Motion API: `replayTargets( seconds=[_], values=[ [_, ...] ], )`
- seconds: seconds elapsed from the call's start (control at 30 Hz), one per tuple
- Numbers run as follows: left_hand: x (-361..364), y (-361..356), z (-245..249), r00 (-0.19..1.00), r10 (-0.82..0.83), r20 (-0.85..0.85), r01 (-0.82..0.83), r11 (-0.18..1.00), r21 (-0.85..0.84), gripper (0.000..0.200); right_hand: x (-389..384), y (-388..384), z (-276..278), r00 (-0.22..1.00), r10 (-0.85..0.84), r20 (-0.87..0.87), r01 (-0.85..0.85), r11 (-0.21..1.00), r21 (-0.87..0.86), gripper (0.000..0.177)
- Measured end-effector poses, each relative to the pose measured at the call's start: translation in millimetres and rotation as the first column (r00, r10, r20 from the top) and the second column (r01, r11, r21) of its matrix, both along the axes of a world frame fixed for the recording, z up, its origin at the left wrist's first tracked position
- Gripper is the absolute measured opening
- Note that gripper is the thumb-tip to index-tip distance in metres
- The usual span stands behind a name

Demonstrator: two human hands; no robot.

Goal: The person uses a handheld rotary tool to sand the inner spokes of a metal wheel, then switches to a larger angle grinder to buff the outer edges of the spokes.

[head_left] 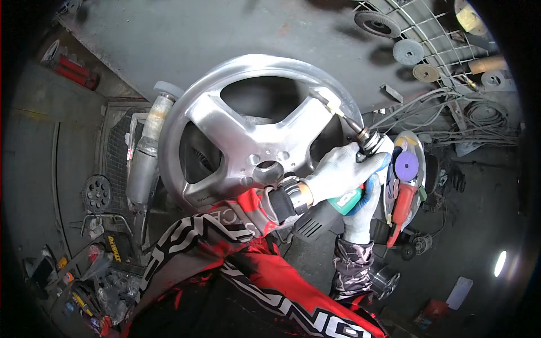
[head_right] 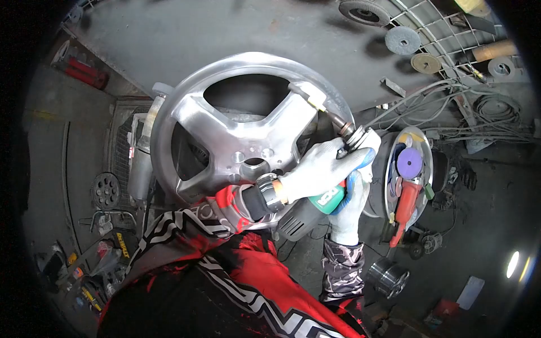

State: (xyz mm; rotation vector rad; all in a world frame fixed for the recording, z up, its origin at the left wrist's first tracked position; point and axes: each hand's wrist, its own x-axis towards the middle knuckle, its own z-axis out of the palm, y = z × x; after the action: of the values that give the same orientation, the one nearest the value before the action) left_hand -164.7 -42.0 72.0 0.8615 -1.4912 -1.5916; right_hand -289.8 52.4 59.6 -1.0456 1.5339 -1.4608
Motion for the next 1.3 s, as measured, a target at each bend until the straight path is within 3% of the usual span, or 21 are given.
replayTargets(
  seconds=[0.03, 0.13, 0.23, 0.3, 0.37, 0.43, 0.5, 0.57, 0.7, 0.77, 0.8, 0.83, 0.87, 0.9, 0.93, 0.97, 1.03, 1.1, 1.17, 1.2, 1.3],
  values=[
    [3.5, 4.2, -1.8, 1.000, -0.007, -0.020, 0.007, 0.999, -0.042, 0.058, 7.1, 0.9, 4.2, 0.996, 0.038, 0.087, -0.040, 0.999, 0.019, 0.043],
    [17.9, 19.8, -7.1, 0.994, 0.009, -0.113, -0.007, 1.000, 0.015, 0.050, 18.9, 17.8, -1.2, 0.997, 0.063, 0.034, -0.064, 0.997, 0.030, 0.044],
    [37.9, 35.1, -12.0, 0.985, 0.006, -0.174, 0.000, 0.999, 0.035, 0.043, 51.4, 31.1, -1.7, 0.995, -0.043, 0.086, 0.043, 0.999, 0.011, 0.045],
    [43.0, 45.6, -31.3, 1.000, 0.008, -0.021, -0.013, 0.963, -0.269, 0.041, 61.6, 38.7, -5.3, 0.995, -0.045, 0.094, 0.043, 0.999, 0.024, 0.047],
    [48.5, 50.7, -35.0, 1.000, 0.005, -0.028, -0.012, 0.965, -0.261, 0.041, 63.4, 47.4, -12.2, 0.993, -0.048, 0.106, 0.045, 0.998, 0.034, 0.051],
    [56.0, 57.8, -35.7, 0.995, -0.024, 0.096, 0.027, 0.999, -0.037, 0.041, 63.5, 55.6, -25.1, 0.993, -0.021, 0.113, 0.008, 0.993, 0.115, 0.051],
    [52.4, 66.6, -48.2, 0.984, -0.030, 0.177, 0.043, 0.997, -0.071, 0.044, 71.3, 56.8, -29.7, 0.983, -0.004, 0.181, -0.013, 0.996, 0.092, 0.049],
    [56.3, 66.6, -35.4, 0.962, -0.051, 0.268, -0.003, 0.980, 0.199, 0.046, 79.5, 56.0, -26.3, 0.974, -0.024, 0.226, 0.008, 0.997, 0.072, 0.037],
    [45.7, 68.9, -44.8, 0.954, 0.008, 0.299, 0.003, 0.999, -0.036, 0.051, 64.4, 57.9, -23.9, 0.984, 0.030, 0.177, -0.055, 0.989, 0.137, 0.036],
    [40.9, 59.4, -37.1, 0.985, 0.073, 0.153, -0.037, 0.974, -0.225, 0.055, 53.7, 54.5, -25.4, 0.996, -0.046, 0.081, 0.036, 0.992, 0.118, 0.036],
    [32.6, 53.3, -30.6, 0.993, 0.037, 0.114, -0.045, 0.996, 0.071, 0.057, 34.4, 56.5, -21.6, 0.816, 0.138, -0.562, -0.053, 0.985, 0.164, 0.035],
    [29.5, 46.5, -19.5, 0.993, 0.043, 0.111, -0.051, 0.996, 0.071, 0.057, 36.4, 47.3, -11.0, 0.813, 0.143, -0.565, -0.060, 0.985, 0.164, 0.035],
    [28.8, 39.5, -6.5, 0.999, 0.040, 0.023, -0.042, 0.995, 0.085, 0.057, 45.0, 31.8, 6.9, 0.972, 0.051, -0.230, -0.034, 0.996, 0.078, 0.034],
    [25.5, 32.8, 0.9, 0.997, 0.038, -0.065, -0.032, 0.995, 0.096, 0.057, 47.9, 22.6, 17.2, 0.989, -0.022, 0.145, 0.021, 1.000, 0.008, 0.033],
    [13.9, 26.9, -5.7, 0.997, 0.011, -0.074, -0.004, 0.996, 0.093, 0.045, 33.0, 20.8, 15.8, 0.994, -0.016, 0.105, 0.013, 1.000, 0.025, 0.034],
    [9.8, 25.3, -15.2, 0.999, 0.041, 0.026, -0.030, 0.942, -0.335, 0.035, 26.7, 13.3, 23.8, 0.995, -0.023, -0.101, 0.031, 0.996, 0.078, 0.036],
    [-2.8, 10.1, -22.2, 0.980, 0.194, 0.039, -0.108, 0.693, -0.713, 0.041, 28.0, -6.3, 38.0, 0.999, -0.021, -0.030, 0.019, 0.998, -0.056, 0.040],
    [-5.6, 2.7, -19.5, 0.987, 0.151, 0.054, -0.075, 0.731, -0.679, 0.042, 10.5, -12.9, 32.1, 0.998, 0.028, 0.050, -0.025, 0.999, -0.046, 0.046],
    [2.6, -0.6, -4.4, 0.978, -0.063, -0.200, 0.017, 0.975, -0.222, 0.044, 14.2, -21.3, 43.5, 0.998, -0.016, -0.062, 0.012, 0.998, -0.060, 0.061],
    [11.3, 0.9, 7.4, 0.982, -0.103, -0.160, 0.096, 0.994, -0.052, 0.044, 18.8, -21.7, 49.9, 0.997, 0.021, -0.074, -0.025, 0.999, -0.046, 0.067],
    [24.2, 16.3, 8.8, 0.983, -0.064, -0.174, 0.053, 0.997, -0.065, 0.044, 26.1, -16.0, 49.9, 0.980, 0.067, -0.188, -0.079, 0.995, -0.060, 0.074]
  ],
)
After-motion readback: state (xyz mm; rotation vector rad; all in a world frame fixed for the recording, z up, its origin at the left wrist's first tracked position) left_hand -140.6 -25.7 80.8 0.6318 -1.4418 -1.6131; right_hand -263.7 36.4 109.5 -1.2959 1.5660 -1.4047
